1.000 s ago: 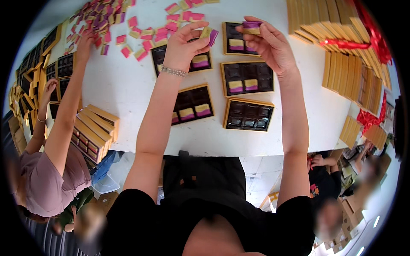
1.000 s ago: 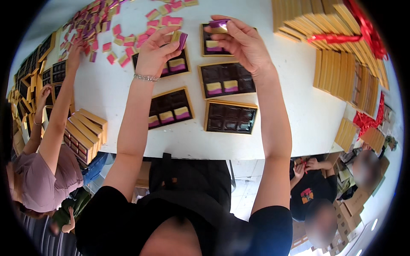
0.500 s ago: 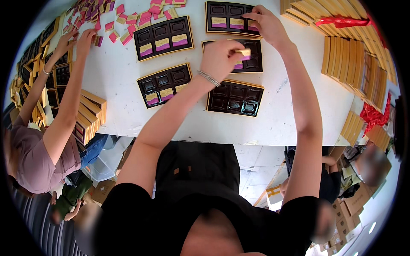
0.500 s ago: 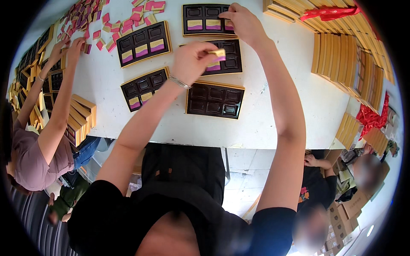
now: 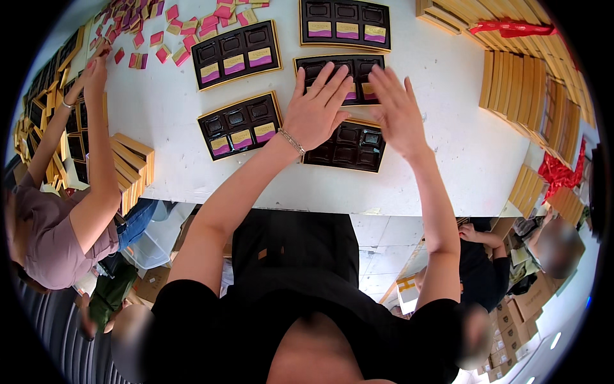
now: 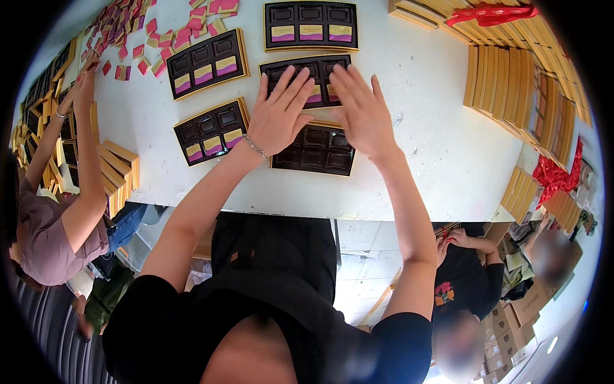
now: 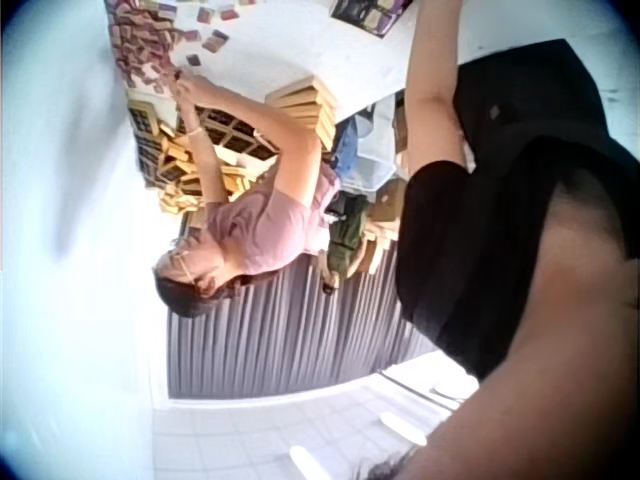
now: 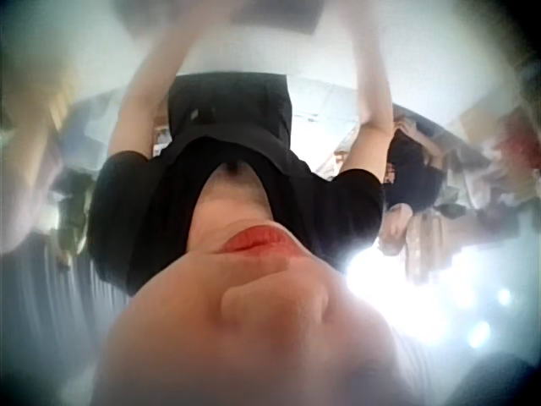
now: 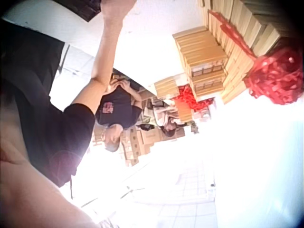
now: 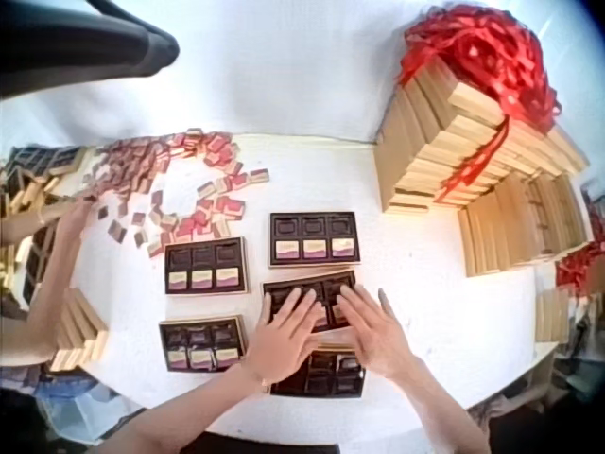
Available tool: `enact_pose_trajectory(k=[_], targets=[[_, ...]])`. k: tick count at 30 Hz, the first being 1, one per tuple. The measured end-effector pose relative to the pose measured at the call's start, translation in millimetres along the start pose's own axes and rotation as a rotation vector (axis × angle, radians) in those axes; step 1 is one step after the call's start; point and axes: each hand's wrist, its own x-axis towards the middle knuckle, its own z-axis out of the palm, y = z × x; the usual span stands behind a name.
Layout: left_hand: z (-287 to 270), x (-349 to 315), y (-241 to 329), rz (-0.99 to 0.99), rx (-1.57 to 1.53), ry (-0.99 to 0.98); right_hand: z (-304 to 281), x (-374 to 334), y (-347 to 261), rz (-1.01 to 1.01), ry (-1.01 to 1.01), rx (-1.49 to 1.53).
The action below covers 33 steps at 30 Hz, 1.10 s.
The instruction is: The person assembles small rectangular palettes by placing pink and yellow rectangular inserts into black trays, then covers them with clear plastic lids. The person stacks the completed palettes and continues the process with additional trays and inserts.
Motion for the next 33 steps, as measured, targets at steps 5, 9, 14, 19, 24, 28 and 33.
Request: enact_pose_trajectory(k=[5, 9, 14, 19, 24, 28, 33], targets=[[-6, 2, 5, 0.027, 0.004, -0.220, 20, -27, -5, 0.061, -0.098, -0.215], [-6, -2, 2, 0.011, 0.037, -0.236, 24, -19, -8, 0.069, -0.100, -0.237], [-22, -3, -4, -0.004, -0.041, -0.233, 17, 0, 4, 0.058, 0.053, -0.037], [-79, 23, -108, -0.285, 0.281, 0.051, 6, 83, 20, 0.064, 0.156, -0.170], [-94, 7, -353, -0.748, 0.278, 0.310, 15, 159, -25, -0.044, 0.209, -0.062], [-104, 26, -376, -0.753, 0.473, 0.026, 49, 247, -83, -0.230, 0.255, 0.102], [-71, -3, -314, -0.524, 0.373, 0.087, 113, 369, -136, -0.277, 0.162, 0.280]])
